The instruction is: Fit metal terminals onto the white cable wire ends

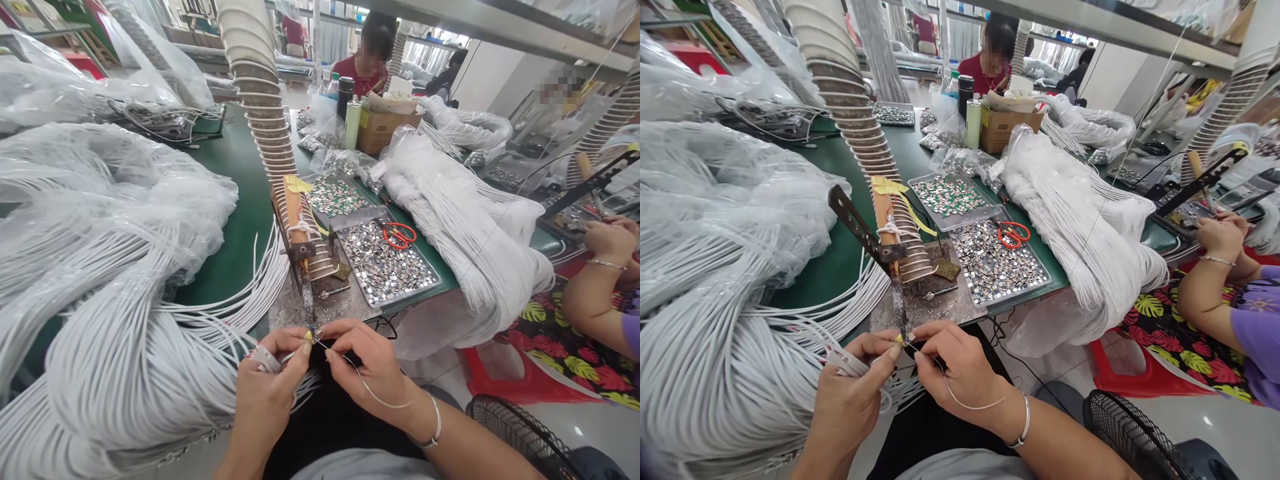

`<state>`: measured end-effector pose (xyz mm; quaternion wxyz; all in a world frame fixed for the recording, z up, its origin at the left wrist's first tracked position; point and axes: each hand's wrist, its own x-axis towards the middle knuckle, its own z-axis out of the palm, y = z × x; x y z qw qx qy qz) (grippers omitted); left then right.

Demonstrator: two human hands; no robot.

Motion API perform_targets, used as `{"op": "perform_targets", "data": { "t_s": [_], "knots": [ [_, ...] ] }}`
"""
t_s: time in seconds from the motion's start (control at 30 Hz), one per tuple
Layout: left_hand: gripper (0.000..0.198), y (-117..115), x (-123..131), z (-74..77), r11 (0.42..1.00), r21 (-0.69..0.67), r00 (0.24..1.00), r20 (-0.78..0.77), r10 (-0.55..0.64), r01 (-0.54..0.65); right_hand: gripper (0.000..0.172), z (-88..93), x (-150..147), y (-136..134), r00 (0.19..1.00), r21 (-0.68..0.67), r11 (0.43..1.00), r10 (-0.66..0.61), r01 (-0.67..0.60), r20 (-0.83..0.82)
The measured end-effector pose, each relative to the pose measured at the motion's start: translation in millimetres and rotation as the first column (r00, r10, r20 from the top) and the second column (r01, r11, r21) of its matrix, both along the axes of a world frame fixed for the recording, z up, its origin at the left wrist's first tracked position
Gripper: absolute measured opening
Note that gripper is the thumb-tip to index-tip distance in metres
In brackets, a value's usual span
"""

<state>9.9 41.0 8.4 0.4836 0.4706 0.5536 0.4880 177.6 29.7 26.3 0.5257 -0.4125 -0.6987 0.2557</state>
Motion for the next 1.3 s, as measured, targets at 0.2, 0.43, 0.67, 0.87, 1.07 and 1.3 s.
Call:
{"op": "perform_targets", "data": {
  "t_s": [0.2,0.43,0.67,0.87,1.07,1.3],
  "knots": [
    [0.016,-1.3,-3.4,-8.0,0.999,-0.031,0.999,-0.035,-0.016,0.015,0.013,-8.9,1.4,-2.5,0.999,-0.027,0.999,0.023,-0.022,0.023],
    [0.018,-11.7,-8.5,-25.2,0.995,-0.085,0.998,0.03,-0.059,0.061,0.008,-22.0,5.5,-2.5,0.99,0.005,0.997,0.077,-0.078,0.115],
    [0.02,-14.4,-10.8,-9.5,0.961,-0.233,0.981,0.159,-0.113,0.148,0.008,-30.2,9.2,6.0,0.954,0.205,0.955,0.159,-0.214,0.253],
    [0.025,-14.4,-14.1,-0.6,0.904,-0.314,0.943,0.256,-0.212,0.289,0.009,-27.3,13.2,2.5,0.935,0.157,0.95,0.22,-0.27,0.277],
    [0.024,-16.3,-8.4,3.9,0.909,-0.329,0.95,0.258,-0.176,0.258,0.01,-26.9,13.5,-0.3,0.943,0.154,0.954,0.212,-0.257,0.257],
    [0.023,-19.3,-6.5,-1.0,0.939,-0.28,0.966,0.217,-0.143,0.202,0.009,-25.0,11.3,-0.8,0.954,0.112,0.967,0.198,-0.227,0.223]
  ]
}}
